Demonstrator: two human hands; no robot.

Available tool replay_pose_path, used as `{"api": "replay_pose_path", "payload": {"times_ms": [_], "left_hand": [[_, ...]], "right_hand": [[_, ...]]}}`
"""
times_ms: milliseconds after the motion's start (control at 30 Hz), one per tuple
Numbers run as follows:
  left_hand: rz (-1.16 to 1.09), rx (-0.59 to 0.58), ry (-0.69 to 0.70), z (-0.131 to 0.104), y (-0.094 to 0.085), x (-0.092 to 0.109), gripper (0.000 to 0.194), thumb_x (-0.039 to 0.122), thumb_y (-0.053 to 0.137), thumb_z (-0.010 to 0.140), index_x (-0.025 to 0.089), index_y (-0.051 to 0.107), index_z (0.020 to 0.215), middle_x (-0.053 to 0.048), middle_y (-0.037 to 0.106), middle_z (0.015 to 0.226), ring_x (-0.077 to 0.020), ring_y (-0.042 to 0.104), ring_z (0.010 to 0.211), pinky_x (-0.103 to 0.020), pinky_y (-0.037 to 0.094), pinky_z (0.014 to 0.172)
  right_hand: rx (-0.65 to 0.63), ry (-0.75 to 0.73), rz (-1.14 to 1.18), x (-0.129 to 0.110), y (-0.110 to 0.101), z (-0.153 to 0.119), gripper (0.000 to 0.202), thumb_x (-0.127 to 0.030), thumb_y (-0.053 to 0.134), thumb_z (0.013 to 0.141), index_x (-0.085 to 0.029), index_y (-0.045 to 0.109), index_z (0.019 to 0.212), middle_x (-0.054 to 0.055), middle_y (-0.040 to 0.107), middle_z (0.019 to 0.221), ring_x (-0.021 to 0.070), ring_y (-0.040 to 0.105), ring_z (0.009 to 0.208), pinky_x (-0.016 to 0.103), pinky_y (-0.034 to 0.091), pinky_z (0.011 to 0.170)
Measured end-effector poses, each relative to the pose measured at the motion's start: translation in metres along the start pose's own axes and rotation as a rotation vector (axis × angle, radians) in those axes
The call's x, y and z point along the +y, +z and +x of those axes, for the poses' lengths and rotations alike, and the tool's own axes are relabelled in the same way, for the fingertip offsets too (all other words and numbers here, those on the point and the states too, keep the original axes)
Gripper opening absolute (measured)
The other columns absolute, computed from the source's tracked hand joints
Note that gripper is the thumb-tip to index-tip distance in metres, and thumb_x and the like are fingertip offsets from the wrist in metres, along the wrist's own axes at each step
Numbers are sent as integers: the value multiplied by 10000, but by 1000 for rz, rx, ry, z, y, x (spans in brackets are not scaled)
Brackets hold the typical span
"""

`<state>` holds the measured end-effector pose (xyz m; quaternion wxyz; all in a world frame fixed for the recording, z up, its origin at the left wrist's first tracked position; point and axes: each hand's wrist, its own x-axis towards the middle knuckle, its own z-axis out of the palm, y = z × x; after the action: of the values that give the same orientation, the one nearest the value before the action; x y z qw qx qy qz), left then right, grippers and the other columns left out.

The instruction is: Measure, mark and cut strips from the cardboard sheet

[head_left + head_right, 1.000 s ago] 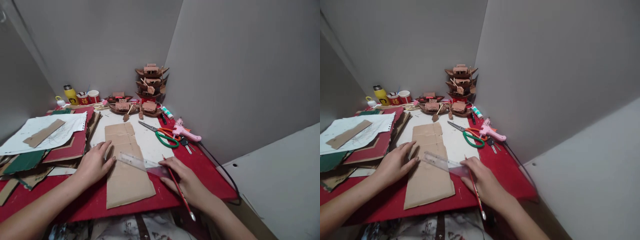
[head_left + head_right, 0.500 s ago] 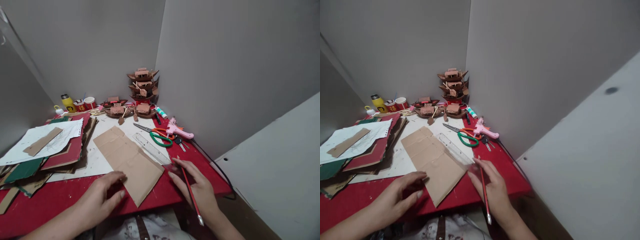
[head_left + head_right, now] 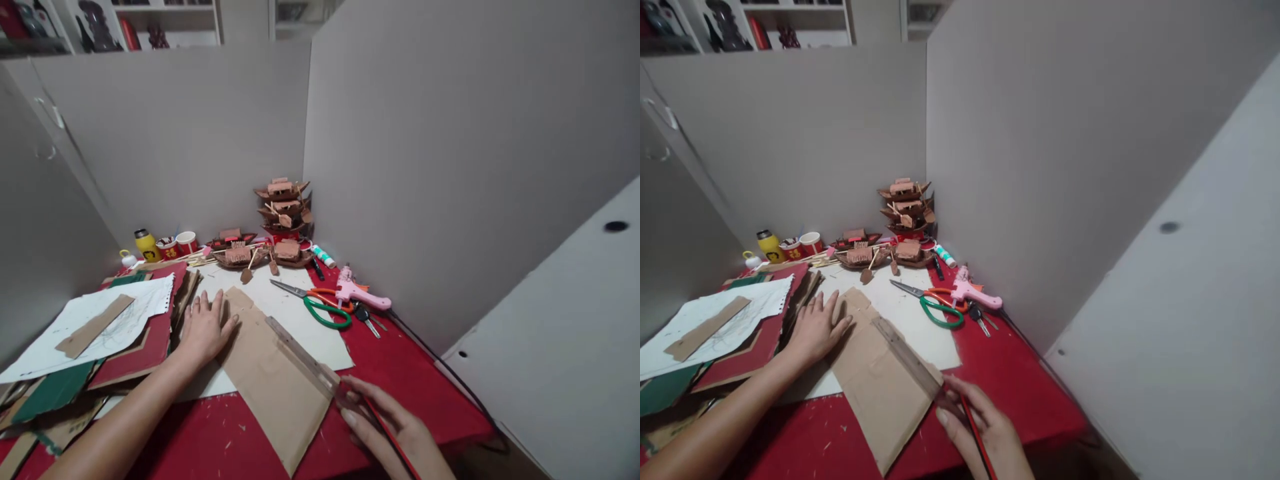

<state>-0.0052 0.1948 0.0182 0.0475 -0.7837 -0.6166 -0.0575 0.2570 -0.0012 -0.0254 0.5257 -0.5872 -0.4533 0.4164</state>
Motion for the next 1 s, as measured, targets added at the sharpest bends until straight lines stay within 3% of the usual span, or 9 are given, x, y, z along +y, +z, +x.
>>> {"api": "replay_pose_path", "payload": {"times_ms": [167,300,467,567,667,800,1000], "left_hand": [[56,-17,-35,-2,6,-2,685,561,352,918,121,383,1442,-276,512,1346,-414,519,1204,-547,344,973],[103,1,-20,-11,0,-1,662,533,340,930,111,402,1436,-251,617,1174,-395,577,1092,-513,391,899],[160,-19,19,-42,-11,6,626,514,352,938,121,436,1418,-211,670,1017,-368,624,974,-465,438,822],[200,-60,62,-67,-17,11,605,495,354,947,120,440,1414,-198,679,980,-346,644,937,-420,471,766],[195,-100,79,-90,-23,10,566,451,378,944,126,460,1400,-188,690,967,-340,649,934,-412,493,747],[146,-146,75,-114,-23,-7,540,361,397,918,128,460,1401,-186,705,984,-342,657,939,-442,517,744],[198,-107,76,-133,-19,-30,521,350,355,924,88,551,1330,-199,728,886,-360,696,818,-487,547,682]], "right_hand": [[-19,-29,14,-9,2,12,483,-546,701,750,-185,688,1070,123,759,1023,288,717,981,308,594,829],[-2,-115,-65,-12,-5,24,438,-467,689,781,-174,686,1107,125,743,1093,266,697,1040,284,562,882],[175,-266,-251,4,-23,43,381,-414,730,709,-183,733,1011,125,760,1038,289,731,937,330,585,846],[218,-300,-349,8,-33,49,353,-420,716,716,-198,745,990,114,764,1032,291,731,939,347,590,838],[198,-304,-420,7,-37,52,362,-433,697,736,-203,744,1012,112,754,1071,290,720,975,353,586,852],[148,-333,-465,5,-32,55,362,-422,681,764,-192,733,1039,117,750,1075,281,716,982,351,583,850],[31,-453,-548,-2,-22,61,309,-377,657,808,-196,724,1049,105,747,1041,259,716,956,326,591,802]]}}
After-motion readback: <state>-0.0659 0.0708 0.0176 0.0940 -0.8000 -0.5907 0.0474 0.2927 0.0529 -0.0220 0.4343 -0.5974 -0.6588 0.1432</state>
